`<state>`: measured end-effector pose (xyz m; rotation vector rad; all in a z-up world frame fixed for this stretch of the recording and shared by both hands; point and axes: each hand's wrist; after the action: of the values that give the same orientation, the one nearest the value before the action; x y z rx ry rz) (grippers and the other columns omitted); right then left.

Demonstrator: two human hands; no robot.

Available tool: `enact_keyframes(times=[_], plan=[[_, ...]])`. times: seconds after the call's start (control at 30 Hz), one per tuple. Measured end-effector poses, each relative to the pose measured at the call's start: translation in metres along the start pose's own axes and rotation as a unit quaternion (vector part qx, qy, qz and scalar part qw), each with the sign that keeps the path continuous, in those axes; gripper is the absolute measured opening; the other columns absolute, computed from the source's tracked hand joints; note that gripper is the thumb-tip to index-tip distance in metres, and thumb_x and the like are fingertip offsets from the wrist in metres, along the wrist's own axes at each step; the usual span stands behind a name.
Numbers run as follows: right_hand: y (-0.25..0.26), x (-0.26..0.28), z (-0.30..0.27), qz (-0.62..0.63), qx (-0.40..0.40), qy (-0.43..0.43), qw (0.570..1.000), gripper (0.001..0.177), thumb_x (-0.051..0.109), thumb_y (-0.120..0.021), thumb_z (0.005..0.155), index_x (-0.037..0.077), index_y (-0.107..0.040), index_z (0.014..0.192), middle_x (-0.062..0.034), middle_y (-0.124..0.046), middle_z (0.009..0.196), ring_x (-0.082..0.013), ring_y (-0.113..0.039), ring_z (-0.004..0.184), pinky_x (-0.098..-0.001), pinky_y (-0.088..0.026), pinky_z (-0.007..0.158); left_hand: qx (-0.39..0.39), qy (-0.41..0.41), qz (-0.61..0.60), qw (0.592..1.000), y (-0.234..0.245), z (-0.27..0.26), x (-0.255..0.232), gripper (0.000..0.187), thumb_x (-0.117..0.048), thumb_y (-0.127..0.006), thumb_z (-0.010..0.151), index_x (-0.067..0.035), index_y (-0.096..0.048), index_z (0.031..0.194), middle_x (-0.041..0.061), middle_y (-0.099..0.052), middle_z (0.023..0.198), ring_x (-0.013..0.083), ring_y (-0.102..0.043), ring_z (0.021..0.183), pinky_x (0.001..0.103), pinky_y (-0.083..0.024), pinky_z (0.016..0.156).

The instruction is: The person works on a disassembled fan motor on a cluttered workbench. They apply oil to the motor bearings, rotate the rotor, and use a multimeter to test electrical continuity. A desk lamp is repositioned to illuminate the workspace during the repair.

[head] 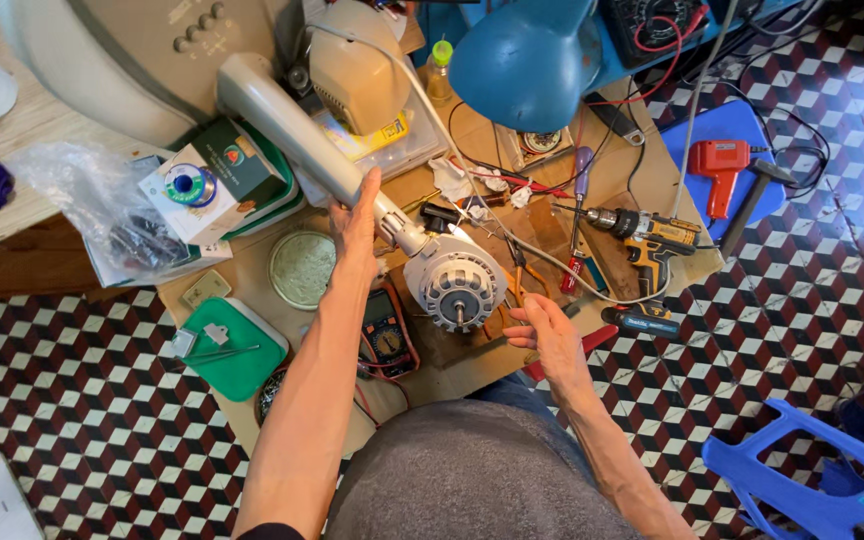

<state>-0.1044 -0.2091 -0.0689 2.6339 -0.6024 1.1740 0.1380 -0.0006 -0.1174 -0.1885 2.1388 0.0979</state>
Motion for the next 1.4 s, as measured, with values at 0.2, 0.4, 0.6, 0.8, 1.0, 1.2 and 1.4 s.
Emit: enact_keyframes(times=[0.2, 0.4, 0.6, 0.8, 1.0, 1.2, 1.4], plan=[[-0.001, -0.015, 0.007, 0.027, -0.005, -0.013, 1.0, 0.058, 0.04, -0.054, 0.099, -0.001, -0.054, 0.141, -0.0173, -0.068, 0.124, -0.0215, -0.07, 0.095, -0.0326, -0.055, 0.085, 0.015, -0.012, 0.004, 1.0, 0.002, -0.006, 0.014, 0.11, -0.055, -0.081, 0.076, -0.007, -0.028, 0.159, 0.014, -0.046, 0.153, 0.0271, -0.047, 0.139, 0.041, -0.036, 0.115], [0.006, -0.028, 0.019, 0.029, -0.026, -0.026, 0.999, 0.055, 0.034, -0.056, 0.098, -0.002, -0.054, 0.14, -0.0168, -0.071, 0.121, -0.0213, -0.071, 0.095, -0.032, -0.057, 0.084, 0.044, 0.044, -0.007, 0.998, 0.004, -0.023, 0.018, 0.094, -0.054, -0.077, 0.078, -0.012, -0.039, 0.153, 0.009, -0.055, 0.14, 0.0219, -0.055, 0.122, 0.04, -0.048, 0.098], [0.013, -0.037, 0.047, 0.019, -0.03, -0.017, 0.999, 0.05, 0.026, -0.058, 0.098, -0.003, -0.054, 0.139, -0.0147, -0.074, 0.115, -0.0203, -0.073, 0.093, -0.0306, -0.058, 0.082, 0.089, 0.033, -0.062, 0.994, 0.015, -0.04, 0.017, 0.068, -0.046, -0.07, 0.093, -0.008, -0.051, 0.146, 0.008, -0.059, 0.129, 0.0193, -0.059, 0.11, 0.038, -0.052, 0.097], [0.035, -0.046, 0.075, -0.009, -0.044, 0.045, 0.998, 0.038, 0.017, -0.054, 0.1, -0.003, -0.06, 0.132, -0.0141, -0.076, 0.108, -0.0184, -0.073, 0.087, -0.0291, -0.057, 0.076, 0.0, 0.009, -0.04, 0.999, 0.049, -0.059, 0.044, 0.054, -0.043, -0.064, 0.096, -0.003, -0.059, 0.133, 0.008, -0.07, 0.118, 0.0135, -0.069, 0.098, 0.03, -0.056, 0.089], [0.069, -0.02, 0.09, -0.071, -0.09, 0.024, 0.993, 0.033, 0.025, -0.056, 0.102, -0.002, -0.069, 0.113, -0.0124, -0.073, 0.078, -0.0139, -0.065, 0.062, -0.0252, -0.049, 0.056, -0.095, -0.004, 0.059, 0.994, 0.083, -0.096, 0.087, 0.042, -0.04, -0.063, 0.102, -0.001, -0.069, 0.114, 0.004, -0.059, 0.065, 0.0108, -0.048, 0.053, 0.025, -0.041, 0.05], [0.074, -0.013, 0.08, -0.108, -0.075, 0.007, 0.991, 0.049, 0.039, -0.05, 0.108, -0.005, -0.071, 0.1, -0.013, -0.069, 0.069, -0.0141, -0.06, 0.052, -0.0257, -0.044, 0.048, -0.162, 0.024, 0.031, 0.986, 0.129, -0.137, 0.122, 0.061, -0.05, -0.048, 0.112, 0.007, -0.066, 0.101, 0.006, -0.054, 0.06, 0.0136, -0.05, 0.05, 0.028, -0.041, 0.048], [0.062, -0.056, 0.058, -0.12, 0.008, 0.059, 0.991, 0.044, 0.034, -0.046, 0.108, -0.001, -0.063, 0.127, -0.0124, -0.074, 0.084, -0.0127, -0.064, 0.061, -0.0245, -0.05, 0.055, -0.126, -0.026, 0.01, 0.992, 0.148, -0.179, 0.152, 0.049, -0.037, -0.039, 0.108, -0.001, -0.059, 0.135, 0.011, -0.077, 0.094, 0.0141, -0.068, 0.074, 0.027, -0.055, 0.068]])
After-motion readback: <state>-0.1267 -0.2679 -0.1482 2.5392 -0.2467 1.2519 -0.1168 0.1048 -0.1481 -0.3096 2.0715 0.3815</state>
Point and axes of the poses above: each hand's wrist, its own z-axis towards the middle knuckle, its own y-axis out of the back of the hand, x = y × z
